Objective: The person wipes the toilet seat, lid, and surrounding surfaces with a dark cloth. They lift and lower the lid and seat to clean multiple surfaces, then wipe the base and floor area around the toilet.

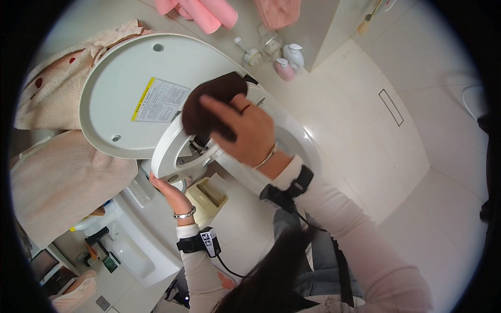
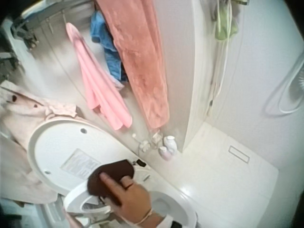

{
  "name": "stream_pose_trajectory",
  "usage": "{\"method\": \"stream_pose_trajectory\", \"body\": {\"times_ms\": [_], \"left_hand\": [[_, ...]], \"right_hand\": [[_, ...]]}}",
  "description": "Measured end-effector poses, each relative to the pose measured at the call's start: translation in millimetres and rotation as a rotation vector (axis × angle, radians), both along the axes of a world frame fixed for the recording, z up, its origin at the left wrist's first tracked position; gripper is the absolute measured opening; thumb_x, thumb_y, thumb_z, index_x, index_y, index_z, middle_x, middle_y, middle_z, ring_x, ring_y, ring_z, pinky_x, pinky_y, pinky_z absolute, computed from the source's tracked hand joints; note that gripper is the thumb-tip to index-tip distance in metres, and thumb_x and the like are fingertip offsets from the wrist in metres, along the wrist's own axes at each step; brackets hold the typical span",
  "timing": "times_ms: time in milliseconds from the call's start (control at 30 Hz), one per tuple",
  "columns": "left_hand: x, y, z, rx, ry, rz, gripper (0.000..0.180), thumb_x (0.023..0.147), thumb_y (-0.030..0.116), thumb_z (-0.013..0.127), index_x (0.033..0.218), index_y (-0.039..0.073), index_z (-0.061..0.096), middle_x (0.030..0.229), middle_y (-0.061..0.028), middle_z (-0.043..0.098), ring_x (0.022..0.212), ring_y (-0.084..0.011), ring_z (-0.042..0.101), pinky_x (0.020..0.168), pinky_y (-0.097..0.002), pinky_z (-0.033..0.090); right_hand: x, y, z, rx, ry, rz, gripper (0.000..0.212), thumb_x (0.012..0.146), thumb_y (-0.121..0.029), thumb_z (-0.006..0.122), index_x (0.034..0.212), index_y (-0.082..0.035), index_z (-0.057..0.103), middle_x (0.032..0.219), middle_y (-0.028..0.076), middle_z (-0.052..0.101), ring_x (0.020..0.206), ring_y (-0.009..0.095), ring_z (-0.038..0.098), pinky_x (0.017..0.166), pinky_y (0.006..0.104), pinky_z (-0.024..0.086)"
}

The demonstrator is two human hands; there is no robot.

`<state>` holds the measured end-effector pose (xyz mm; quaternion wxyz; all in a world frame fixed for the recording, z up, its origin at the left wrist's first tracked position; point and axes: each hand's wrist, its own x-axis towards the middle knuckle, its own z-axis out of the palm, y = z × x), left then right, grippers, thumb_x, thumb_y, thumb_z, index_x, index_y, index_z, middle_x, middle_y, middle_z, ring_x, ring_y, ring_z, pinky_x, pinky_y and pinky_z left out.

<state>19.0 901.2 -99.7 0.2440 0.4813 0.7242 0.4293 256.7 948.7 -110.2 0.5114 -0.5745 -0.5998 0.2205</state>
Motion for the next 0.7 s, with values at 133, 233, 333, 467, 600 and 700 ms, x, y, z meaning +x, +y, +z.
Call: {"method": "stream_pose_trajectory", "body": {"times_ms": [133, 233, 333, 467, 600, 700], "left_hand": [[-1, 1, 1, 0.026, -0.052, -0.052, 0.058, 0.100, 0.052, 0.022, 0.135, 0.007, 0.030, 0.132, -0.0118, 0.039, 0.122, -0.0239, 0.038, 0.105, -0.0380, 0.029], [-4, 3, -2, 0.028, -0.027, -0.036, 0.059, 0.100, 0.052, 0.021, 0.137, 0.007, 0.030, 0.135, -0.0117, 0.039, 0.126, -0.0227, 0.036, 0.108, -0.0367, 0.025], [-8, 5, -4, 0.037, -0.076, 0.010, 0.062, 0.099, 0.054, 0.022, 0.139, 0.007, 0.031, 0.139, -0.0112, 0.038, 0.128, -0.0223, 0.035, 0.109, -0.0367, 0.023], [-9, 7, -4, 0.069, -0.102, 0.053, 0.061, 0.100, 0.051, 0.022, 0.140, 0.007, 0.030, 0.142, -0.0109, 0.036, 0.131, -0.0227, 0.033, 0.110, -0.0370, 0.022], [-3, 8, -1, 0.099, -0.073, 0.077, 0.060, 0.101, 0.049, 0.021, 0.140, 0.004, 0.031, 0.142, -0.0122, 0.035, 0.130, -0.0222, 0.033, 0.110, -0.0363, 0.021], [3, 11, 2, 0.097, -0.106, 0.085, 0.060, 0.101, 0.048, 0.021, 0.139, 0.003, 0.031, 0.142, -0.0123, 0.036, 0.130, -0.0216, 0.033, 0.110, -0.0359, 0.022]], "right_hand": [[24, 9, -48, -0.201, 0.115, -0.092, 0.055, 0.071, -0.028, 0.067, 0.125, -0.027, 0.056, 0.094, 0.008, 0.055, 0.078, 0.027, 0.059, 0.064, 0.0381, 0.049], [39, 19, -106, -0.322, 0.175, -0.120, 0.052, 0.075, -0.032, 0.064, 0.126, -0.026, 0.055, 0.101, 0.009, 0.056, 0.088, 0.030, 0.059, 0.072, 0.0396, 0.050], [48, 22, -165, -0.606, 0.207, -0.064, 0.048, 0.079, -0.038, 0.059, 0.124, -0.021, 0.055, 0.109, 0.011, 0.057, 0.100, 0.031, 0.057, 0.083, 0.0418, 0.048], [48, 24, -222, -0.738, 0.141, -0.067, 0.051, 0.081, -0.039, 0.057, 0.127, -0.019, 0.052, 0.113, 0.013, 0.056, 0.105, 0.032, 0.056, 0.087, 0.0422, 0.047], [38, 25, -231, -0.893, 0.088, -0.134, 0.055, 0.081, -0.038, 0.056, 0.130, -0.015, 0.049, 0.116, 0.015, 0.056, 0.106, 0.034, 0.056, 0.086, 0.0436, 0.048], [16, 15, -209, -0.896, 0.041, -0.272, 0.058, 0.080, -0.037, 0.058, 0.132, -0.013, 0.047, 0.115, 0.016, 0.055, 0.105, 0.034, 0.057, 0.083, 0.0442, 0.049]]}}
